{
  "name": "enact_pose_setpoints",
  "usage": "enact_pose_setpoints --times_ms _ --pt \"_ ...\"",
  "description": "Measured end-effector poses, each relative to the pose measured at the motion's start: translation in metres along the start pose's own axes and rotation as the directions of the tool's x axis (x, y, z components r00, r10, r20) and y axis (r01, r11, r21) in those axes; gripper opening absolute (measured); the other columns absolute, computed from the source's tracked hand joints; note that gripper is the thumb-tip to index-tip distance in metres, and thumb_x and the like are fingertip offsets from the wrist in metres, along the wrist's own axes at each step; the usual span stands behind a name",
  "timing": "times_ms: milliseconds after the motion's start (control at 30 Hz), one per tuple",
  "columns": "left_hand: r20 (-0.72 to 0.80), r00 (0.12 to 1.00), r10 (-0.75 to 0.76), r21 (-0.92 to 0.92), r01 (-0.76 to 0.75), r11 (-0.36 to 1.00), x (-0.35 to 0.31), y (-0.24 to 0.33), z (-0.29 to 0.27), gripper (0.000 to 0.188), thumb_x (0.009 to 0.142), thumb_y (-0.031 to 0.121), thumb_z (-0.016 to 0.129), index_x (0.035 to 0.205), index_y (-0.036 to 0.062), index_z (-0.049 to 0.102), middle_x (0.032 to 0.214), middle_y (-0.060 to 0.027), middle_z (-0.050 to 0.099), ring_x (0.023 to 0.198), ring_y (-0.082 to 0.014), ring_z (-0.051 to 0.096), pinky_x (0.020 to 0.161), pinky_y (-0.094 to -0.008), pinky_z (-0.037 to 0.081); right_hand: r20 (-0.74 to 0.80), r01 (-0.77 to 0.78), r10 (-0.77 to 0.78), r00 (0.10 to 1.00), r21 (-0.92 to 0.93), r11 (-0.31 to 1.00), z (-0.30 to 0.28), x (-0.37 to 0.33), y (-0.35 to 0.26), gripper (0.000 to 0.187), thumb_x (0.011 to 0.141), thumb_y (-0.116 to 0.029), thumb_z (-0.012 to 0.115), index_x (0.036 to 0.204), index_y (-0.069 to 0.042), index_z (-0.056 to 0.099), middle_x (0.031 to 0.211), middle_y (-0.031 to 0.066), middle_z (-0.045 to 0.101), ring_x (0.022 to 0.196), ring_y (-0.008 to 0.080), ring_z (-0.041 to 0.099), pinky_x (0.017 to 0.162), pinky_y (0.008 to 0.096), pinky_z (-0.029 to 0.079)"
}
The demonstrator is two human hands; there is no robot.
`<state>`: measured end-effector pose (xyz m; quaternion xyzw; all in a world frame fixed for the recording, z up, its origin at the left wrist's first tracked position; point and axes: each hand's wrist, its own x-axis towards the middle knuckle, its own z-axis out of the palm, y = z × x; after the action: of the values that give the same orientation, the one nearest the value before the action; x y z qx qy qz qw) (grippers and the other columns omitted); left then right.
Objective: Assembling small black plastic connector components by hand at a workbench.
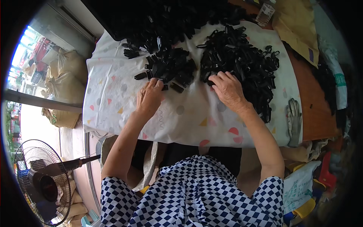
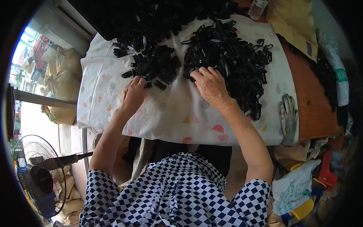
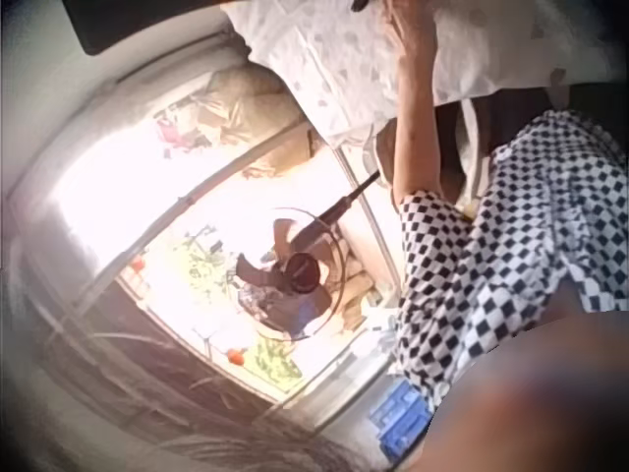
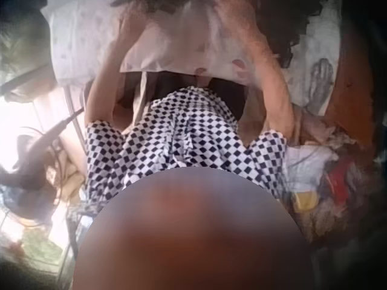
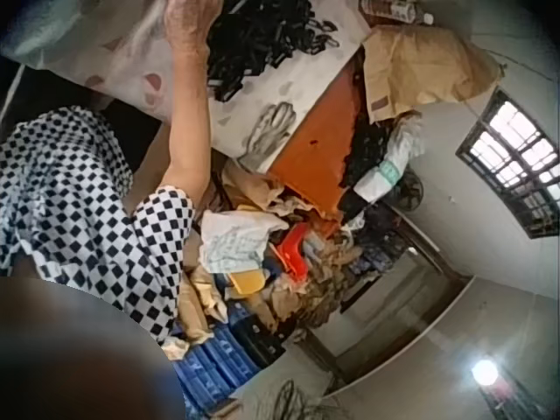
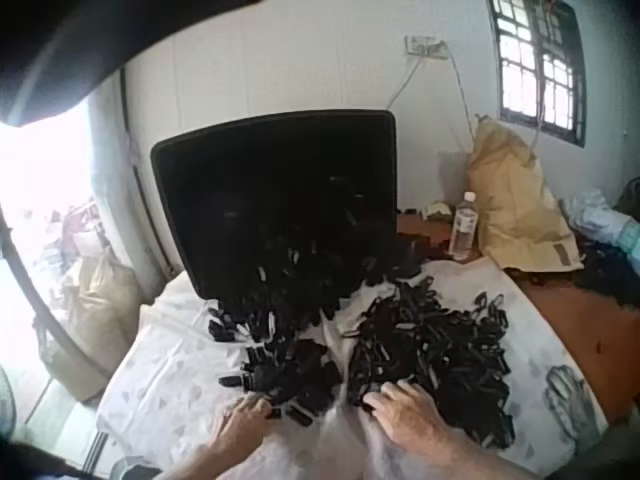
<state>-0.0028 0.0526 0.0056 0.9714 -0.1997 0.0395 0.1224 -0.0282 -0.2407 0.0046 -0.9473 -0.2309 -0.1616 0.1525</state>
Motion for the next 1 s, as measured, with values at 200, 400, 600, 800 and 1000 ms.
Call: enact_pose_setpoints --times_ms 200,400,600,800,1000 --pt "-0.039 0.999 0.003 -0.349 -0.016 0.937 -0.026 -0.003 0.004 0.026 0.08 0.007 0.064 0.102 0.0064 0.052 0.087 -0.0118 0.06 0.08 -0.0329 0.061 0.07 -0.0402 0.048 0.183 -0.281 0.217 0.959 0.5 0.819 -0.009 -0.014 -0.013 0.027 0.084 0.006 0.056 0.109 -0.004 0.055 0.092 0.0063 0.056 0.077 0.0189 0.061 0.065 0.0301 0.053" --pt "0.084 0.98 -0.18 -0.626 0.193 0.756 -0.052 0.025 -0.004 0.03 0.083 0.008 0.063 0.111 0.0066 0.055 0.097 -0.0153 0.063 0.09 -0.0333 0.063 0.076 -0.0389 0.049 0.049 -0.161 0.154 0.987 0.386 0.908 -0.013 -0.015 -0.023 0.022 0.082 0.003 0.062 0.103 -0.004 0.058 0.094 0.008 0.056 0.078 0.021 0.062 0.068 0.0306 0.053" --pt "-0.003 0.996 -0.092 -0.636 0.069 0.768 -0.068 0.022 0.006 0.031 0.079 0.005 0.065 0.109 0.004 0.06 0.098 -0.0117 0.062 0.08 -0.0246 0.062 0.072 -0.0326 0.05 0.2 0.011 -0.036 0.979 0.121 0.993 -0.009 0.001 -0.047 0.021 0.079 -0.013 0.071 0.096 -0.006 0.061 0.1 0.0061 0.055 0.095 0.0237 0.056 0.082 0.0341 0.05" --pt "0.069 0.988 -0.137 -0.747 0.142 0.65 -0.074 0.029 -0.004 0.027 0.08 0.004 0.066 0.106 0.0016 0.06 0.096 -0.012 0.061 0.082 -0.0263 0.062 0.073 -0.0325 0.049 0.312 -0.447 0.358 0.88 0.799 0.403 -0.012 0.012 -0.03 0.014 0.087 -0.012 0.067 0.099 -0.005 0.063 0.087 -0.0032 0.056 0.078 0.0064 0.051 0.073 0.0202 0.044" --pt "0.121 0.974 -0.193 -0.889 0.193 0.416 -0.089 0.031 0.001 0.027 0.082 0.004 0.069 0.107 -0.0004 0.062 0.09 -0.0068 0.063 0.074 -0.0137 0.059 0.07 -0.0276 0.047 0.376 -0.431 0.326 0.867 0.895 0.115 -0.017 0.018 -0.058 0.019 0.096 -0.022 0.058 0.104 -0.005 0.057 0.085 0.0012 0.06 0.077 0.0081 0.055 0.071 0.0225 0.047"
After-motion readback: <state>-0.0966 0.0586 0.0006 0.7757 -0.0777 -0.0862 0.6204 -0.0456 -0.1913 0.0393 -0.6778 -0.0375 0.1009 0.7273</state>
